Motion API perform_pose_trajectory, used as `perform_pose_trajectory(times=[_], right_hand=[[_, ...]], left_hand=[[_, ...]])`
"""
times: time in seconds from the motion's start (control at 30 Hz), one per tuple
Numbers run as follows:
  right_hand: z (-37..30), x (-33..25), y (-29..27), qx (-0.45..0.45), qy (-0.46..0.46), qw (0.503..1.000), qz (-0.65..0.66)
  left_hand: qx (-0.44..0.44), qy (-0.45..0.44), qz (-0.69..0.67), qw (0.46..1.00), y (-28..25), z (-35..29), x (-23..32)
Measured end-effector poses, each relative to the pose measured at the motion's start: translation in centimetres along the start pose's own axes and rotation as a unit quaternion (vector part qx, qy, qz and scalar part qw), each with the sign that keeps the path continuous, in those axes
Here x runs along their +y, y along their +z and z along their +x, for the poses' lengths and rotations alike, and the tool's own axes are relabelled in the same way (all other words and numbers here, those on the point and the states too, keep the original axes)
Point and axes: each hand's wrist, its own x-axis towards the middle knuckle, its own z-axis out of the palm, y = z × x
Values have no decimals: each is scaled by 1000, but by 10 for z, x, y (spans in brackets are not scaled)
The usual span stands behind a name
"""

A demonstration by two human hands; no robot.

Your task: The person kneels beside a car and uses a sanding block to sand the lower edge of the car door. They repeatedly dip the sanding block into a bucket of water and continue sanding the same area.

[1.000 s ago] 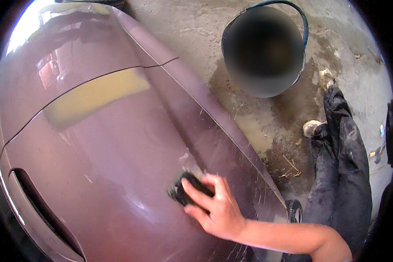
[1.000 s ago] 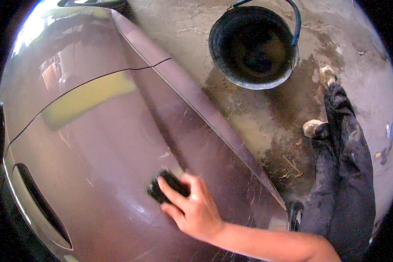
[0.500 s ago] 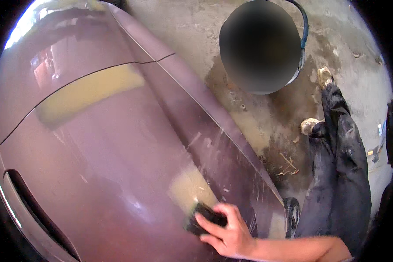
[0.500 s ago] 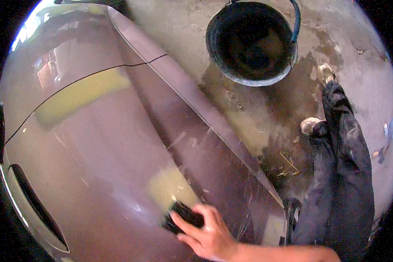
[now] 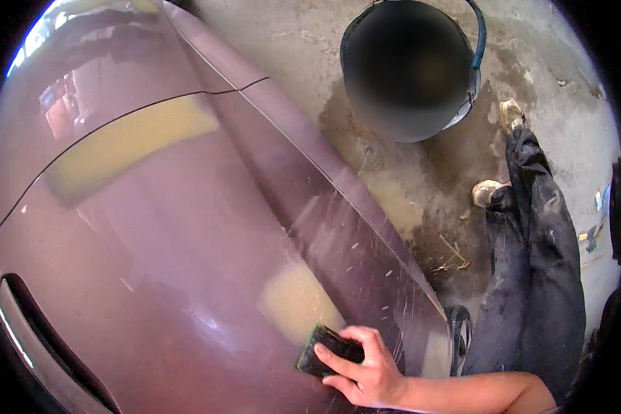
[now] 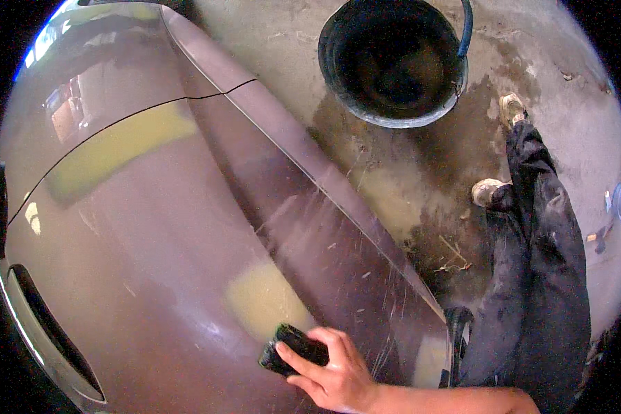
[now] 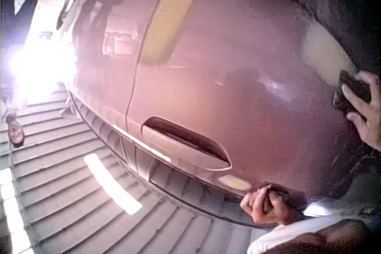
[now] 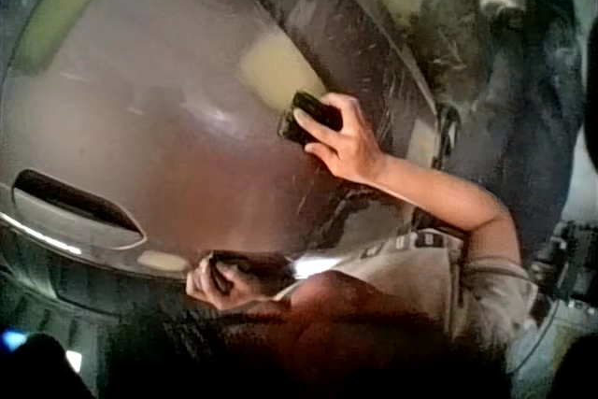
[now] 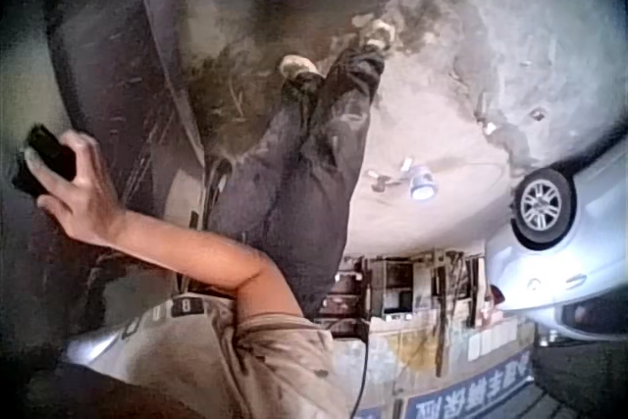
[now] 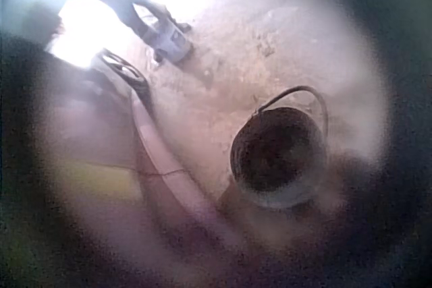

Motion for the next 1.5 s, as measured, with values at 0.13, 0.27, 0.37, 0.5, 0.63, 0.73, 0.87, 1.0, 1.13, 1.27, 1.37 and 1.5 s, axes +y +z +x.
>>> perform_pose_trajectory(times=[0.13,0.27,0.37,0.5,0.63,0.73,0.87,1.0,1.13,1.27,1.37,1.5], right_hand=[[103,19,7,66,-2,998,7],[82,19,4,45,5,999,5],[-4,6,0,-17,7,999,26],[51,18,4,26,0,1000,-1],[99,30,5,63,-3,998,6],[37,16,3,18,14,1000,5],[1,17,1,-5,-12,1000,7],[103,37,6,71,4,997,-4],[61,27,3,33,20,999,2],[-3,21,2,7,4,1000,18],[70,34,5,45,1,999,-3],[97,39,5,52,-10,998,-16]], left_hand=[[0,-37,19,999,4,3,15],[-6,-37,30,999,4,3,14],[-12,-23,40,999,0,-1,6],[-25,-19,38,999,-2,1,2],[-25,7,42,999,-3,1,3],[-47,-21,40,998,-5,1,7],[-65,7,40,997,-10,-3,-3],[-64,-26,37,997,-10,-7,-2],[-67,-37,54,996,-11,-9,-3],[-66,-11,50,997,-11,-14,-15],[-69,-17,44,997,-8,-12,-9],[-69,-57,47,995,-10,-16,-6]])
